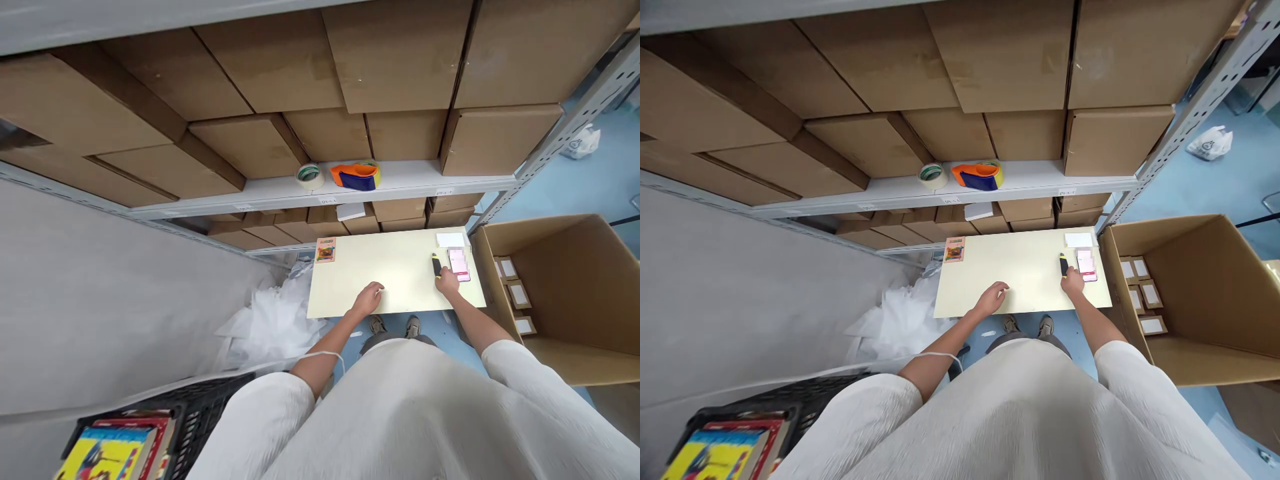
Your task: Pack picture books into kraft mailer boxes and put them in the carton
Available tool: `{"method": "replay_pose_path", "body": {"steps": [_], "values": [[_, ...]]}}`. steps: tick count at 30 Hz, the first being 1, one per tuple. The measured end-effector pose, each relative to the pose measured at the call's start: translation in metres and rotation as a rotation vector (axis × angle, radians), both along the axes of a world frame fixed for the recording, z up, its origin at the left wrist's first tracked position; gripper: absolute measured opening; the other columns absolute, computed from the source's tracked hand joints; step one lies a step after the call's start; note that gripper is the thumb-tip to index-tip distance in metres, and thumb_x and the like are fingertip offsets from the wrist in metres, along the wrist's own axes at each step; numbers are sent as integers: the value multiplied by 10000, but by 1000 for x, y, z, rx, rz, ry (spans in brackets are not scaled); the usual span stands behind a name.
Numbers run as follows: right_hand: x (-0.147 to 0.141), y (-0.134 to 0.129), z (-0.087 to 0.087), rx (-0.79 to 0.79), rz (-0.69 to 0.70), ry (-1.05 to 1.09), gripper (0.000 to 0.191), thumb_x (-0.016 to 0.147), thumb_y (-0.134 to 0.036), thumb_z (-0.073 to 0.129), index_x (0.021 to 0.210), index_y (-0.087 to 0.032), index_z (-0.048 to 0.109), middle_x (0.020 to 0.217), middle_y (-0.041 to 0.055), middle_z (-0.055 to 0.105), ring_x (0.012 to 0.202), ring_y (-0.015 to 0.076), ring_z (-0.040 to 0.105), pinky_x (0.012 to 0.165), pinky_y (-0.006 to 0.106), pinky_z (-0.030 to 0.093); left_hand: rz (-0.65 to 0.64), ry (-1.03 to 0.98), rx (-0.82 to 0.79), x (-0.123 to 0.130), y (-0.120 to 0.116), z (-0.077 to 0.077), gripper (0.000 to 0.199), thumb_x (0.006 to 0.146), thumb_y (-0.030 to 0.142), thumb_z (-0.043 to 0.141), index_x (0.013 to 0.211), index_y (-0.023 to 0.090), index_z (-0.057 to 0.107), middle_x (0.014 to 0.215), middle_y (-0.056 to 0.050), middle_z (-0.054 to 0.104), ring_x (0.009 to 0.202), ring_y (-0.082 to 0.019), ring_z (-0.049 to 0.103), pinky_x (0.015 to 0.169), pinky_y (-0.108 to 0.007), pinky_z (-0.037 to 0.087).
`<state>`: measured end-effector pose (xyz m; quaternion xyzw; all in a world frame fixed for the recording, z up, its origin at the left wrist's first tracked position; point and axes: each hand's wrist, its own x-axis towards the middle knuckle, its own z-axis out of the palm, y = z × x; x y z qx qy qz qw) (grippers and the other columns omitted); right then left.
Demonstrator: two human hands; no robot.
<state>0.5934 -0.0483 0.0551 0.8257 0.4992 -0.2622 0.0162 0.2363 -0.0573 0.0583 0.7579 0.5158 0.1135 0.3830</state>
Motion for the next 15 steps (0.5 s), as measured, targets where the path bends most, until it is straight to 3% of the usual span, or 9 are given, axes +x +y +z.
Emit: {"method": "replay_pose_path", "body": {"steps": [5, 9, 12, 15], "values": [[2, -5, -9, -20, 62, -43, 273, 995, -198, 579, 1267, -183, 592, 1272, 192, 643, 1244, 338, 626, 864, 360, 498, -15, 8, -17, -12, 0, 0, 332, 971, 154, 494, 1209, 217, 717, 1279, -92, 714, 1084, -218, 722, 1055, -396, 572], [1, 2, 0, -28, 69, -48, 253, 999, -216, 585, 1244, -173, 630, 1297, 205, 637, 1169, 327, 654, 879, 382, 499, -10, 12, -13, -19, 3, -1, 328, 968, 145, 500, 1198, 217, 722, 1269, -91, 720, 1076, -217, 729, 1044, -392, 576], [-6, 27, 25, 92, 79, -49, 274, 1023, -250, 517, 1239, -159, 660, 1316, 216, 645, 1179, 340, 635, 919, 413, 498, -8, 10, -8, -25, 7, -1, 330, 965, 142, 507, 1198, 220, 726, 1272, -88, 724, 1086, -219, 734, 1046, -392, 576], [-26, 69, 71, 373, 189, 7, 337, 1033, -260, 460, 1277, -161, 671, 1315, 196, 663, 1163, 321, 622, 987, 418, 486, -11, -6, 15, -31, 14, 0, 334, 954, 137, 517, 1195, 222, 733, 1271, -82, 732, 1072, -215, 737, 1055, -393, 575]]}}
